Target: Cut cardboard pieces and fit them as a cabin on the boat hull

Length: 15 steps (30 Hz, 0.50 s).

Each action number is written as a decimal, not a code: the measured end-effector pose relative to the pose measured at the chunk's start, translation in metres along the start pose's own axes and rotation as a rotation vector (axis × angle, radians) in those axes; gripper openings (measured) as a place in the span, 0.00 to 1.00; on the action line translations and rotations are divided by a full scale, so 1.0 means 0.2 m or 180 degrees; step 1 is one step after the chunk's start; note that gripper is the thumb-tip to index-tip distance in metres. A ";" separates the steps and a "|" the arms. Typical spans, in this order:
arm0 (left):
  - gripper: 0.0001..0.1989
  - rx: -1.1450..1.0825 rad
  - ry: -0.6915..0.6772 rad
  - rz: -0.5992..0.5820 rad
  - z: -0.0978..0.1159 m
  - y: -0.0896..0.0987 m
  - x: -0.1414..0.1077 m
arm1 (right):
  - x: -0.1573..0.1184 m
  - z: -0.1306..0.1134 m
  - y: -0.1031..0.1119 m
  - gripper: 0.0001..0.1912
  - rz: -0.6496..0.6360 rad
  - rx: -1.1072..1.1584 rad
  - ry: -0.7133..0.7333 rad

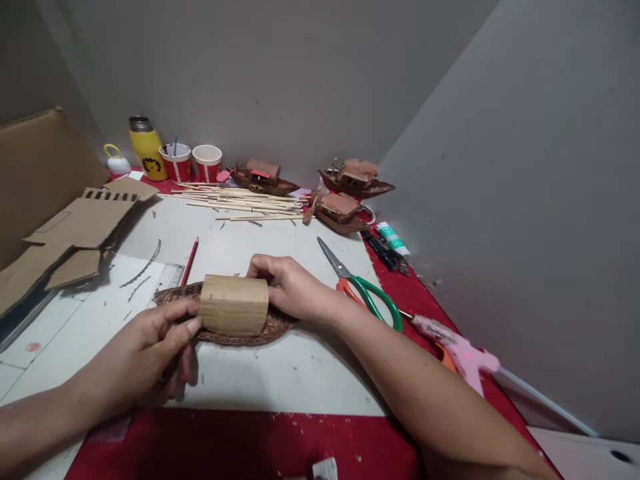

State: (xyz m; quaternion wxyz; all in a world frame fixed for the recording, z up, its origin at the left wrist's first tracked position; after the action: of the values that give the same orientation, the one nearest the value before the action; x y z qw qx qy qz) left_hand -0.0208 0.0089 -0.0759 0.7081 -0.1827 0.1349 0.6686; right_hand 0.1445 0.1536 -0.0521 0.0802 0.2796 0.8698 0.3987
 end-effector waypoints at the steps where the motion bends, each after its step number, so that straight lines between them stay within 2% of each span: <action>1: 0.19 0.0003 -0.0009 0.0002 0.00 0.00 0.00 | 0.00 0.00 0.00 0.04 -0.0006 -0.0030 0.0038; 7: 0.25 -0.0146 0.0126 -0.0141 -0.03 -0.01 -0.02 | 0.00 -0.01 0.01 0.04 0.0021 -0.0124 0.0181; 15: 0.25 -0.0134 0.0079 -0.0030 -0.02 -0.02 0.00 | -0.01 -0.03 0.00 0.05 0.0081 -0.0239 0.0199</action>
State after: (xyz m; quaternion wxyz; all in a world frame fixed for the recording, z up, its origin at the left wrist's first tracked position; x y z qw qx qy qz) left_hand -0.0169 0.0074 -0.0796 0.7054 -0.2064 0.1288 0.6657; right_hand 0.1437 0.1481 -0.0483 0.0584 0.2748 0.8526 0.4406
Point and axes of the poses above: each hand's wrist, its own x-axis towards the middle knuckle, its own y-axis out of the back of the hand, z = x × y, the point moved 3 cm from there along x, towards the middle knuckle, and after that the axes turned 7 degrees about -x, right-handed, at the moved point
